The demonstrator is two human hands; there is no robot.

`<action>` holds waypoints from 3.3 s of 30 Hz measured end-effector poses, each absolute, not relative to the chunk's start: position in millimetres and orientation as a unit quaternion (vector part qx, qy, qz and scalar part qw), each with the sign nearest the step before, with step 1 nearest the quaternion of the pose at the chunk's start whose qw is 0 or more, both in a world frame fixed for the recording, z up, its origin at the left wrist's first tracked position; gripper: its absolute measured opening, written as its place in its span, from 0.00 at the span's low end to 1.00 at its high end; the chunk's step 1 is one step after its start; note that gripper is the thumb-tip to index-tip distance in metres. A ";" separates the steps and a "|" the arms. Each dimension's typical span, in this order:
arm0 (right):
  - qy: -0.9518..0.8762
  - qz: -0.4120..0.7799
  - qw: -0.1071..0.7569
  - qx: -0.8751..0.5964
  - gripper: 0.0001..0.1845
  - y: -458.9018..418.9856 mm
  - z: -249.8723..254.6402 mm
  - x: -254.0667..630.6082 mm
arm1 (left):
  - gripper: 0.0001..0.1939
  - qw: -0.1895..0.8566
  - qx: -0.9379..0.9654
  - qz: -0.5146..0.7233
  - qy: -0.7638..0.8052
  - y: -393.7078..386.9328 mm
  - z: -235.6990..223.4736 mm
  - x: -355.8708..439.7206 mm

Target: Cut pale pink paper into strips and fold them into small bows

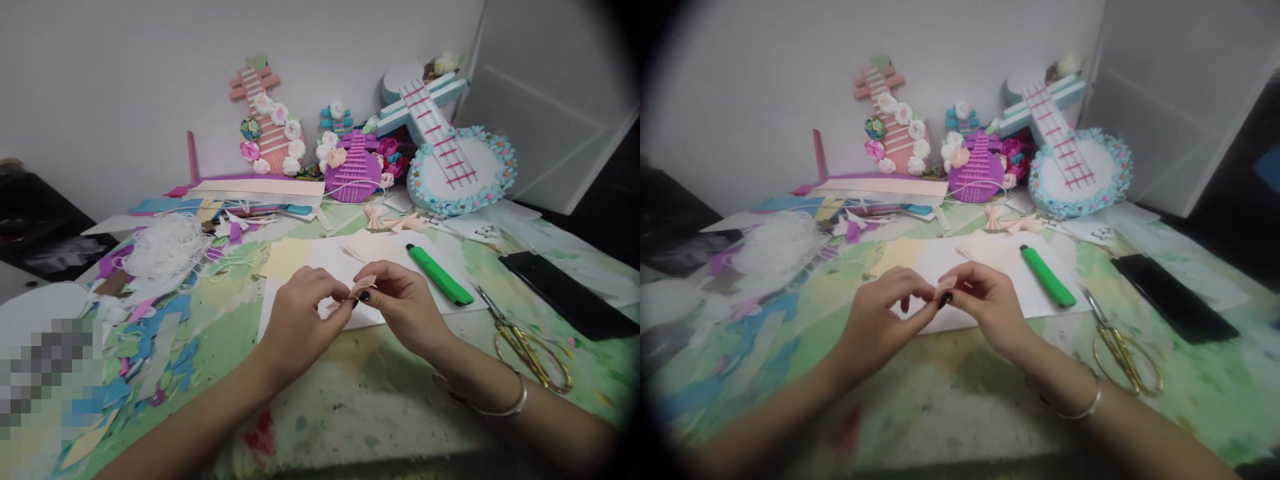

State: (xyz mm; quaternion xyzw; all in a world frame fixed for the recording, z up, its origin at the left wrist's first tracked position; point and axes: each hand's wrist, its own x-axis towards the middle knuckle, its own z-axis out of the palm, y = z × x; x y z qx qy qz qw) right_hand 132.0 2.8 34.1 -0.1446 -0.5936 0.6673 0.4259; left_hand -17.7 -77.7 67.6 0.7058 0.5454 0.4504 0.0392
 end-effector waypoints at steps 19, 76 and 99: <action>-0.627 0.661 0.361 -0.202 0.09 12.9 31.2 128.2 | 0.04 0.037 0.727 0.454 0.514 -71.2 37.3 -28.8; -0.673 0.585 0.377 -0.252 0.11 23.5 34.9 138.8 | 0.09 0.352 0.589 0.490 0.538 -72.4 39.8 -32.9; -0.763 0.500 0.331 -0.240 0.05 25.9 25.4 140.9 | 0.05 0.413 0.444 0.557 0.568 -66.5 39.1 -36.0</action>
